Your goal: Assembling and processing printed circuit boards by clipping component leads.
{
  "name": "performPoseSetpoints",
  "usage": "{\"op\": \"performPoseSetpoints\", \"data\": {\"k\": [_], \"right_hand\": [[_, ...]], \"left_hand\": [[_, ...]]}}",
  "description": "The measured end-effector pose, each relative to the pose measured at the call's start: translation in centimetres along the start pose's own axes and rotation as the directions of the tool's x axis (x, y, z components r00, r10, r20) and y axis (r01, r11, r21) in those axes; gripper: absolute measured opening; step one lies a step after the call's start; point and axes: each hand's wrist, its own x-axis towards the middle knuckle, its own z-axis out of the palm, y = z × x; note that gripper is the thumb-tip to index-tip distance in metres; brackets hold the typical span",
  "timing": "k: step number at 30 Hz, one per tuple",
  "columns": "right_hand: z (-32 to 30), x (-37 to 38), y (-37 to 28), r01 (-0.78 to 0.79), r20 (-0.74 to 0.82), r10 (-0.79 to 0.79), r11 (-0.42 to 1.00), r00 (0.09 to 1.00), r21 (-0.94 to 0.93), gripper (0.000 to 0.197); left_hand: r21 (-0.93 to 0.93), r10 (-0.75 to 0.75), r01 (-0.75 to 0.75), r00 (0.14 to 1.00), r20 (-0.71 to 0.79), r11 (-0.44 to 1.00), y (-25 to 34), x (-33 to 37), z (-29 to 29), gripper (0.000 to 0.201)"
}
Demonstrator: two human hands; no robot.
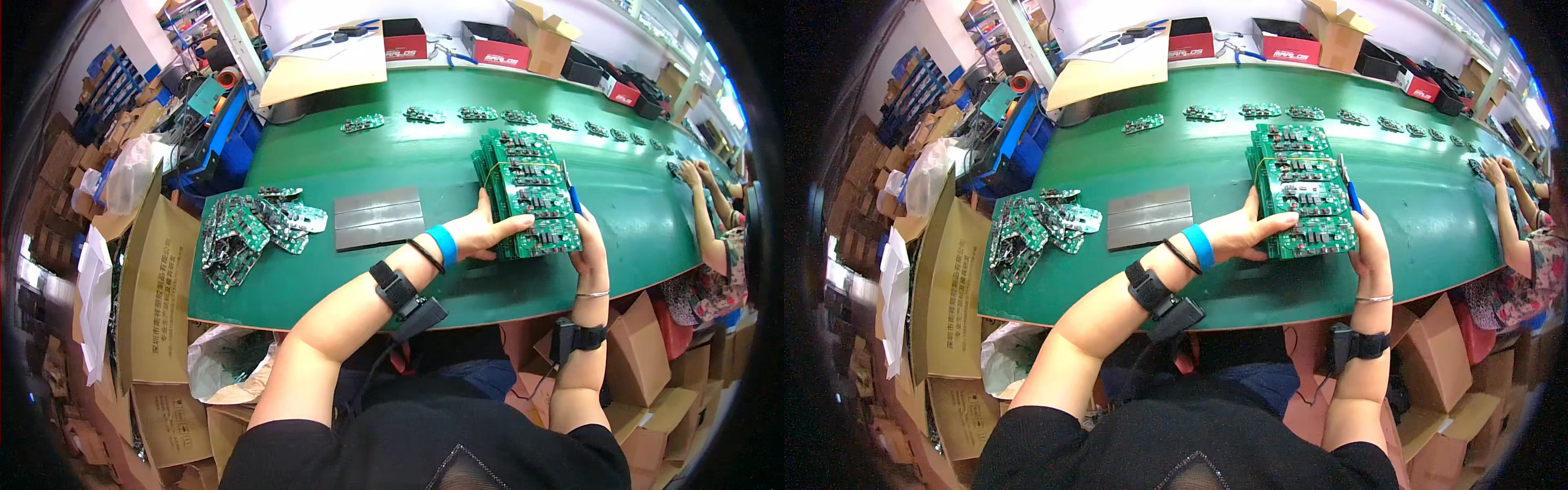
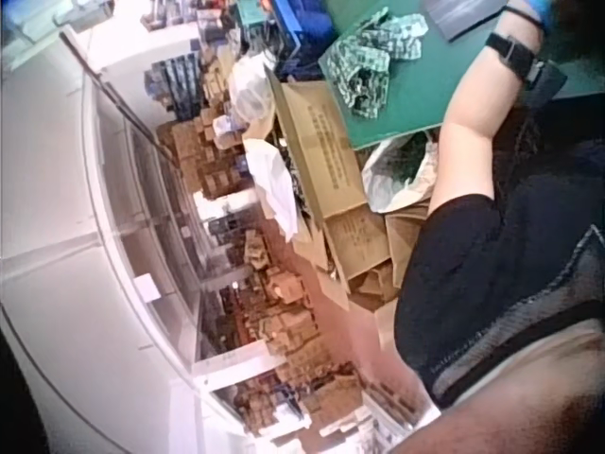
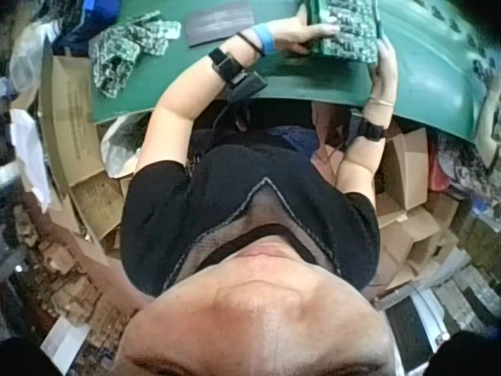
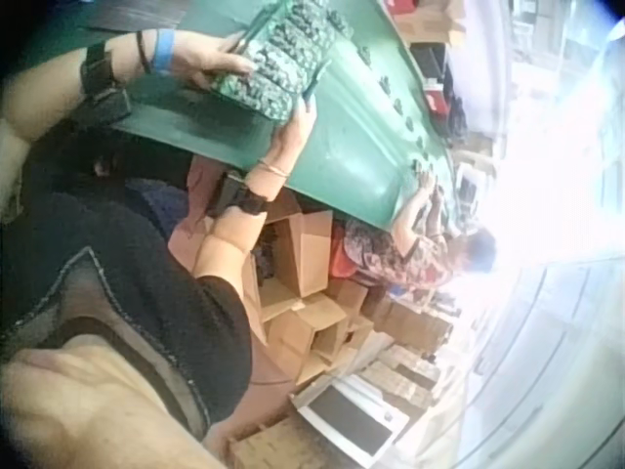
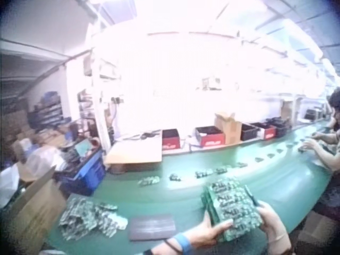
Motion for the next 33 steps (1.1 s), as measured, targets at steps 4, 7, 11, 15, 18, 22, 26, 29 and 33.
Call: {"op": "performPoseSetpoints", "data": {"k": [4,7,11,15,18,22,26,29,33], "right_hand": [[0.0,0.3,0.7,-0.009,0.035,0.006,0.997,0.999,0.076,0.033],[-0.9,0.8,0.7,-0.046,0.023,0.045,0.997,0.999,0.055,0.033],[0.2,-1.7,-2.7,0.193,-0.250,-0.222,0.972,0.942,-0.138,0.033],[5.9,-8.7,-5.5,0.323,0.233,-0.344,0.938,0.910,0.123,0.040],[11.9,-10.8,-1.1,-0.098,0.313,0.061,0.990,0.948,0.104,0.049],[14.6,-7.9,5.7,-0.408,0.364,0.261,0.810,0.894,0.420,0.052],[17.1,-4.5,6.7,-0.287,0.250,0.165,0.745,0.954,0.602,0.056],[18.1,-3.4,6.6,-0.254,0.195,0.166,0.727,0.967,0.638,0.058],[18.5,-2.8,6.6,-0.196,0.123,0.153,0.706,0.980,0.680,0.058]], "left_hand": [[0.241,-0.034,0.045,0.998,-0.048,0.970,0.4,0.5,-2.0,0.098],[0.262,-0.048,0.085,0.988,-0.144,0.961,0.6,0.4,-1.1,0.095],[0.448,-0.112,0.176,0.980,-0.167,0.877,1.5,0.1,-2.1,0.093],[0.634,0.422,-0.176,0.869,-0.259,0.753,2.5,-0.1,-5.6,0.077],[0.542,0.407,-0.196,0.862,-0.302,0.817,4.4,1.4,-9.5,0.067],[0.617,0.400,-0.164,0.877,-0.266,0.770,4.9,3.7,-9.5,0.074],[0.619,0.398,-0.179,0.887,-0.234,0.765,4.8,4.5,-9.7,0.086],[0.540,0.338,-0.167,0.912,-0.233,0.825,4.8,4.5,-9.6,0.087],[0.550,0.309,-0.147,0.927,-0.214,0.822,5.1,4.7,-9.8,0.088]]}}
